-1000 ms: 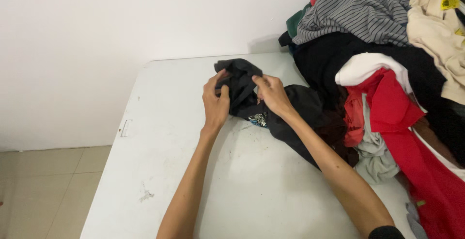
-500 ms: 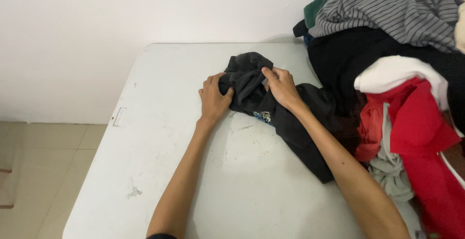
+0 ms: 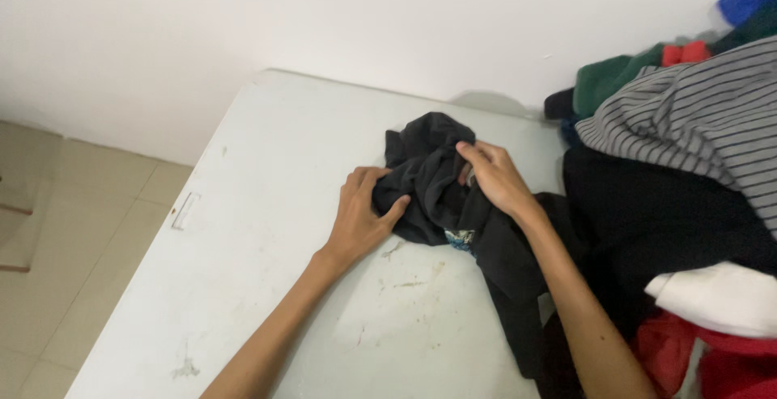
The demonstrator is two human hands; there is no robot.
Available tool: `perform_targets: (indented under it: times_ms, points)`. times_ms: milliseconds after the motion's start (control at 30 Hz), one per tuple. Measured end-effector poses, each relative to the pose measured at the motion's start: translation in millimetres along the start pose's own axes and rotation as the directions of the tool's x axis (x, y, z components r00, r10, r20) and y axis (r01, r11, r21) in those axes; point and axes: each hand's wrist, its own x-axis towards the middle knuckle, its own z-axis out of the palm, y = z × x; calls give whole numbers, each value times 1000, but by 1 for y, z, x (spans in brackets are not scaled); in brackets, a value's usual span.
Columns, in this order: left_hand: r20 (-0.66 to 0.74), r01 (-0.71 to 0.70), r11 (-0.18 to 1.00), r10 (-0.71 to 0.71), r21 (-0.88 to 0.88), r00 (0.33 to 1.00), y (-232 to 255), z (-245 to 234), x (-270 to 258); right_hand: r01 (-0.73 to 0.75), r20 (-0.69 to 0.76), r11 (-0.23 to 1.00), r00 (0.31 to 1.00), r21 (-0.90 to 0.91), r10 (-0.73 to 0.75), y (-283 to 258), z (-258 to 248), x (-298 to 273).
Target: The person folds a white polo shirt on a white table, smoothing the fabric and aligning the edges before folding it into a compact rectangle. The folded shirt is then placed into an open suitcase. The person then picks up a dark graphic t-shirt and begins to unfold it on the table.
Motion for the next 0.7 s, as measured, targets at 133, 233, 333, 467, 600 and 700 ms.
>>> perform_targets:
  times_ms: [133,233,333,467,600,700]
  points:
    - [19,-18,1000,18,-20,1000,2,-3,-3,-32,-42,996,998,88,36,1,0,-18]
    - [68,-19,999,21,-33,997,6,-5,-5,46,-107,991,994,129,-33,4,0,-36]
    - [99,-36,997,42,-62,994,1,-2,-8,101,-188,983,979,151,-72,14,5,-45]
    - [71,-58,995,64,-81,995,-13,4,-13,81,-174,967,984,240,-39,23,11,-49]
    - [-65,-79,997,78,-17,995,-15,15,-11,128,-75,936,991,328,-110,22,12,-49]
    - [-49,-23,999,24,28,999,-15,18,-14,62,-67,946,997,319,-42,25,15,-39]
